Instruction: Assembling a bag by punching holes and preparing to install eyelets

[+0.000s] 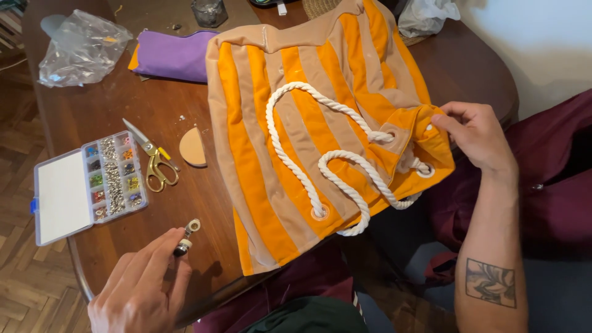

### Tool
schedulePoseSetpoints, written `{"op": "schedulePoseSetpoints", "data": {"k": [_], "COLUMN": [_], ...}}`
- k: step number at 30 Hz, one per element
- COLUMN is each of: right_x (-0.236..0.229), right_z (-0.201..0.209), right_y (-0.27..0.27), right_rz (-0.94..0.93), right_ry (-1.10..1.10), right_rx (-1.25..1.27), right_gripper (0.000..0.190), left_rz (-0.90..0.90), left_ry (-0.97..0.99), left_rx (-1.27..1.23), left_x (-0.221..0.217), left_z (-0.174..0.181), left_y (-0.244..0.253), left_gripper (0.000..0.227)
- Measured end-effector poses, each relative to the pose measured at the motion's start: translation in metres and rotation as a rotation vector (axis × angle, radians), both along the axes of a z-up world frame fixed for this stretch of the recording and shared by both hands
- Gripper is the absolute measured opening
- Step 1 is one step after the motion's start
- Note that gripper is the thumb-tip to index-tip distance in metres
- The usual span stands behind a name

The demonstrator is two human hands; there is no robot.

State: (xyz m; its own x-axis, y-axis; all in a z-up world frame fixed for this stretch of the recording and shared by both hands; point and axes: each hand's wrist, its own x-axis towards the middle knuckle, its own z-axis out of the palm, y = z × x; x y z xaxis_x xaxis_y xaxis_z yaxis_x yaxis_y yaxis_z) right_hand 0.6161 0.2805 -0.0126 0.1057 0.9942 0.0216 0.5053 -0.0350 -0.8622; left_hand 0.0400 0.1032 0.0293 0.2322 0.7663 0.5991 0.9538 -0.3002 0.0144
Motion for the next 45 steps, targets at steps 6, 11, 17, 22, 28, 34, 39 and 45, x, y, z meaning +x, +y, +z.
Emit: {"op": "schedulePoseSetpoints", "data": {"k": [6, 11, 17, 22, 28, 34, 39, 45], "right_x": [0.001, -0.05, -0.172, -0.226, -0.251, -0.279, -0.261, -0.225], "right_z": [0.007, 0.026, -0.005, -0.033, 0.002, 0.004, 0.01, -0.015], "right_y": [-0.028, -0.107, -0.169, -0.142, -0.079, -0.025, -0.045, -0.109], "right_rz": [0.019, 0.003, 0.395, 0.694, 0.754, 0.683, 0.833, 0.689], "right_ry": [-0.125, -0.366, -0.246, -0.65, -0.609, -0.805, -0.625, -0.532], "right_rx": [0.075, 0.477, 0.559, 0.751, 0.788, 0.857, 0.634, 0.702], "right_gripper": [0.03, 0.057, 0.013, 0.05, 0.017, 0.015, 0.011, 0.015], "left_rz": [-0.011, -0.013, 0.015, 0.037, 0.05, 0.044, -0.041, -0.045], "left_ry": [-0.024, -0.038, -0.032, -0.046, -0.07, -0.039, 0.072, 0.161], "left_rx": [-0.001, -0.043, -0.048, -0.094, -0.073, -0.079, 0.026, 0.117], "left_x": [0.007, 0.005, -0.003, -0.008, -0.018, -0.024, -0.024, -0.027], "left_z": [0.021, 0.024, 0.0, -0.01, -0.011, -0.029, -0.048, -0.069], "left_y": [-0.014, -0.027, -0.034, -0.043, -0.043, -0.024, -0.01, -0.002], "left_gripper": [0.02, 0.027, 0.035, 0.038, 0.036, 0.04, 0.031, 0.029]}}
